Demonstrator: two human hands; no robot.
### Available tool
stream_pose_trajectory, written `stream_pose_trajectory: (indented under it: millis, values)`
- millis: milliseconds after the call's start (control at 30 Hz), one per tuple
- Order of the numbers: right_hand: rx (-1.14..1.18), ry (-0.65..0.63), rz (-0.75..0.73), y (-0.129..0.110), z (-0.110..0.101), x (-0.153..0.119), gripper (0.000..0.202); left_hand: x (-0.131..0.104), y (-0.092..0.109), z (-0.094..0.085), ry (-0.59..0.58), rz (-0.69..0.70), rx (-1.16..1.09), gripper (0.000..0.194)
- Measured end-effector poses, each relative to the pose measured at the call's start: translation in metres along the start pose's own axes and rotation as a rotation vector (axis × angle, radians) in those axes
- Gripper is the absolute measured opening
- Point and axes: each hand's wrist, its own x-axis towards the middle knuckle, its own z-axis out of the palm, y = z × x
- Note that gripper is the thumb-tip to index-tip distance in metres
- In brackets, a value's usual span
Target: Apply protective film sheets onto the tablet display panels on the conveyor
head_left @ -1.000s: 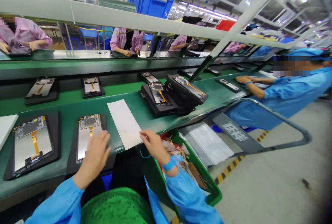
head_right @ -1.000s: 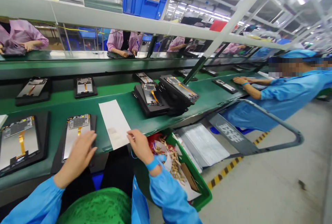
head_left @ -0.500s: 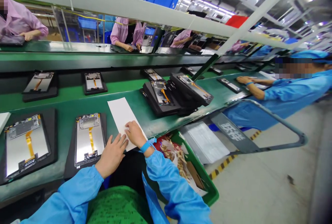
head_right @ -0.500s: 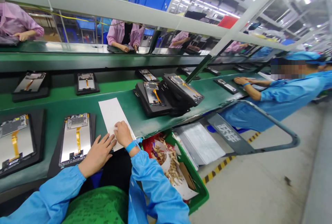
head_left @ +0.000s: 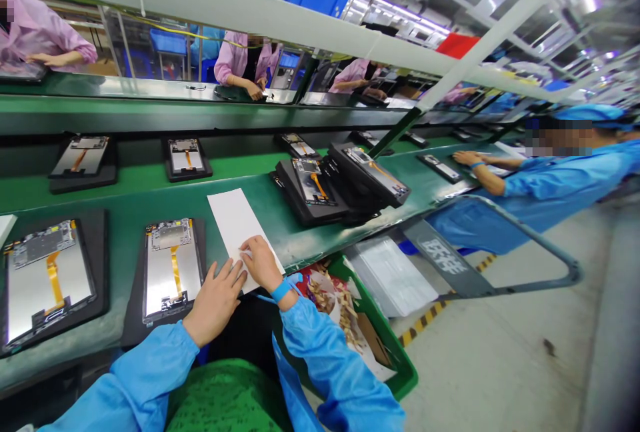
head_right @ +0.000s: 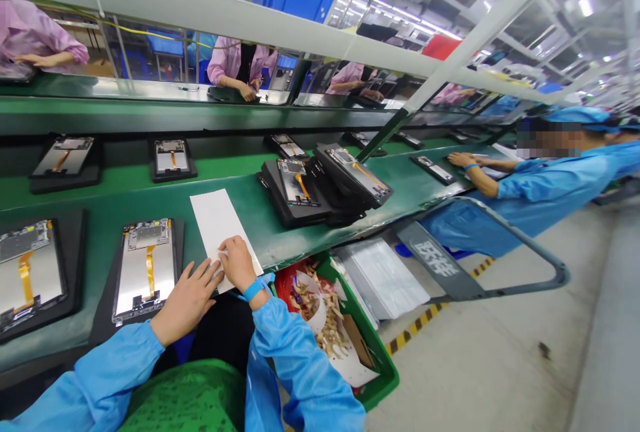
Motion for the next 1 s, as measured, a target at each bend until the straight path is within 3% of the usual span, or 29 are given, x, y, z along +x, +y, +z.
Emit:
stream_pose_trajectory:
  millis: [200, 333, 400, 500, 633, 733, 867, 1000]
  values:
    - [0.107, 0.079, -0.037, 0.005, 0.003, -0.001, 0.011, 0.0, 0.0, -0.002, -0.011, -0.009, -0.016, 0.062]
    - [0.205, 0.218, 0.02, 0.011, -0.015, 0.006, 0.005, 0.004, 0.001, -0.003, -0.02, -0.024, -0.034, 0.062]
    - [0.292, 0.263, 0.029, 0.003, -0.026, 0.012, 0.009, 0.005, 0.004, -0.006, -0.007, -0.029, -0.055, 0.058]
    - [0.55, 0.165, -0.011, -0.027, -0.028, 0.021, 0.019, -0.004, 0.007, -0.018, 0.077, -0.007, -0.101, 0.049]
    - [0.715, -0.056, -0.076, -0.082, 0.004, 0.037, 0.019, -0.043, -0.008, -0.041, 0.239, -0.02, -0.162, 0.038]
    - [0.705, -0.187, -0.108, -0.112, 0.039, 0.053, 0.018, -0.08, -0.038, -0.05, 0.356, -0.174, -0.153, 0.037]
    - [0.598, -0.308, -0.112, -0.128, 0.075, 0.075, 0.016, -0.107, -0.085, -0.046, 0.42, -0.373, -0.069, 0.041]
    - [0.513, -0.337, -0.12, -0.13, 0.088, 0.089, 0.017, -0.105, -0.109, -0.036, 0.381, -0.393, -0.028, 0.043]
